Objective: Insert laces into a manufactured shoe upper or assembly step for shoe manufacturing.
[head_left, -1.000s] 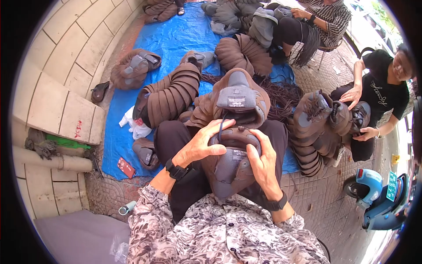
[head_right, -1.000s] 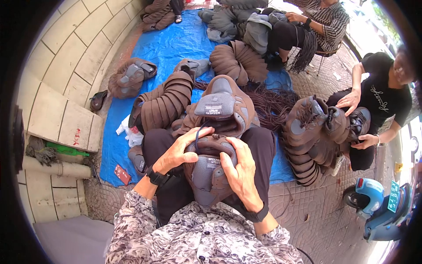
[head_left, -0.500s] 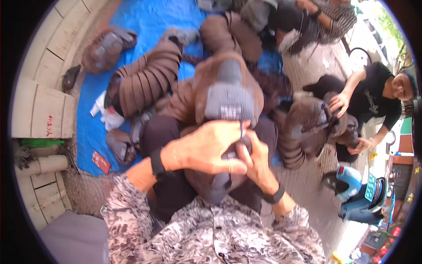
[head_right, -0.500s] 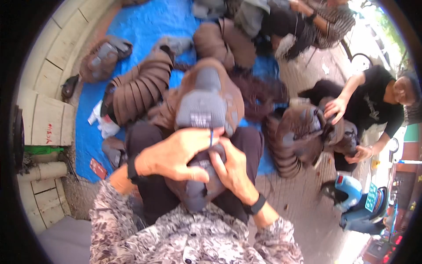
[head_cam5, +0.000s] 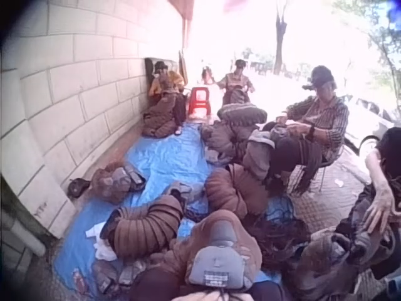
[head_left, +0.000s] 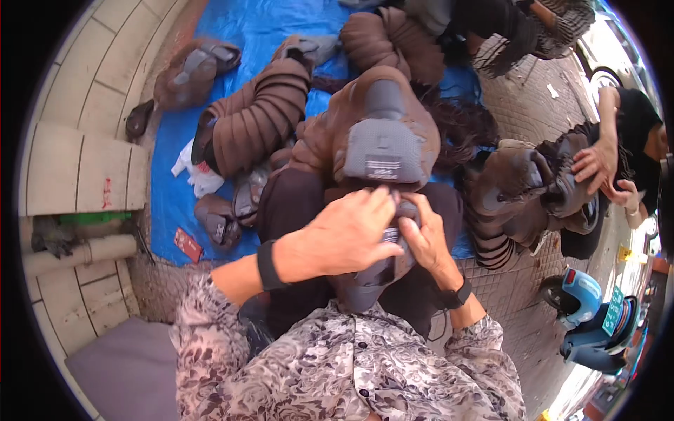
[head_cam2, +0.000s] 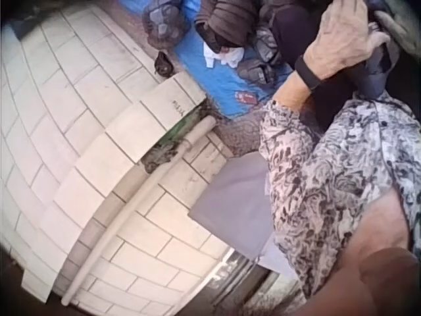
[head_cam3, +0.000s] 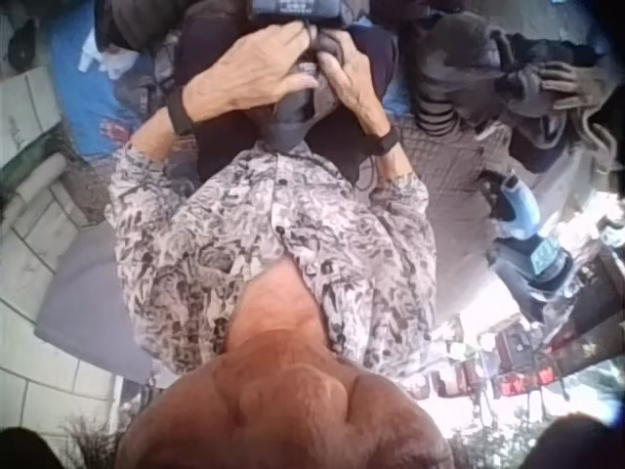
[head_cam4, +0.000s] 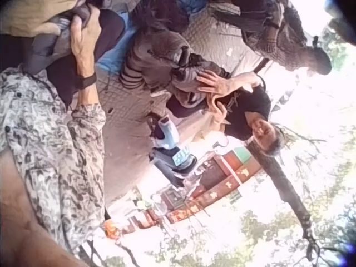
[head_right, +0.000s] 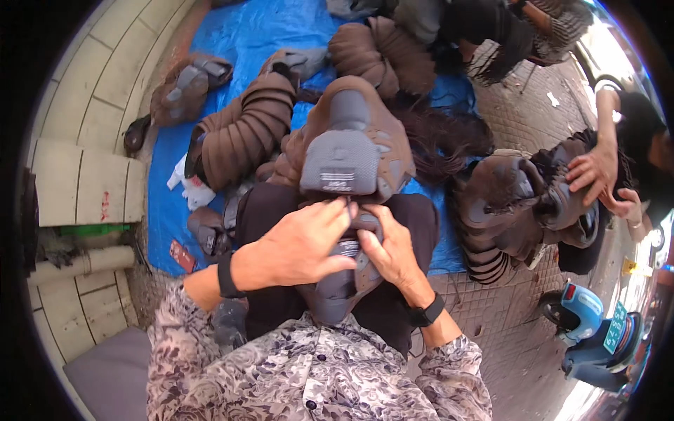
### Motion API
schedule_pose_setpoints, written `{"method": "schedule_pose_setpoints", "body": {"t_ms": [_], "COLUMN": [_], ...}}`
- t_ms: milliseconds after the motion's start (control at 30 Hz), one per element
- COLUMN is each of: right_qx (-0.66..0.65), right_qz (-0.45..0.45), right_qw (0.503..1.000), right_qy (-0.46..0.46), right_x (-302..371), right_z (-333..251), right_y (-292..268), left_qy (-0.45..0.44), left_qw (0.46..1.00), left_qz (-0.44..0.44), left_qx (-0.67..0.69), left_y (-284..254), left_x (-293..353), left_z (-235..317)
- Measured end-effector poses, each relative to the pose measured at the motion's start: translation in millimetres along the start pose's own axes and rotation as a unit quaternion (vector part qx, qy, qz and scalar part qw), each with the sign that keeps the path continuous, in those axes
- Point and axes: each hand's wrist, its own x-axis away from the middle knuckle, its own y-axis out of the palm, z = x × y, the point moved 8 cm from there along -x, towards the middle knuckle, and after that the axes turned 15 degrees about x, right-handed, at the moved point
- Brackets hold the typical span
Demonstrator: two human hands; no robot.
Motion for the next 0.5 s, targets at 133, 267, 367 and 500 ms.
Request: {"method": "schedule_pose_setpoints", "body": {"t_ms": [133, 267, 367, 500], "right_qx": [-0.047, -0.095, -0.146, -0.154], "right_qz": [-0.022, 0.018, 0.042, -0.037], "right_qw": [0.999, 0.995, 0.986, 0.964], "right_qy": [-0.012, 0.018, -0.074, -0.213], "right_x": [-2, 6, 19, 29], "right_z": [5, 0, -22, -72], "right_y": [8, 8, 8, 21], "left_qy": [-0.108, -0.133, -0.129, -0.095], "left_qw": [0.902, 0.872, 0.88, 0.863], "left_qz": [0.093, 0.183, 0.246, 0.371], "left_qx": [0.408, 0.434, 0.385, 0.329], "left_y": [4, 22, 22, 18], "left_x": [38, 58, 86, 139], "left_z": [-73, -69, -37, 14]}}
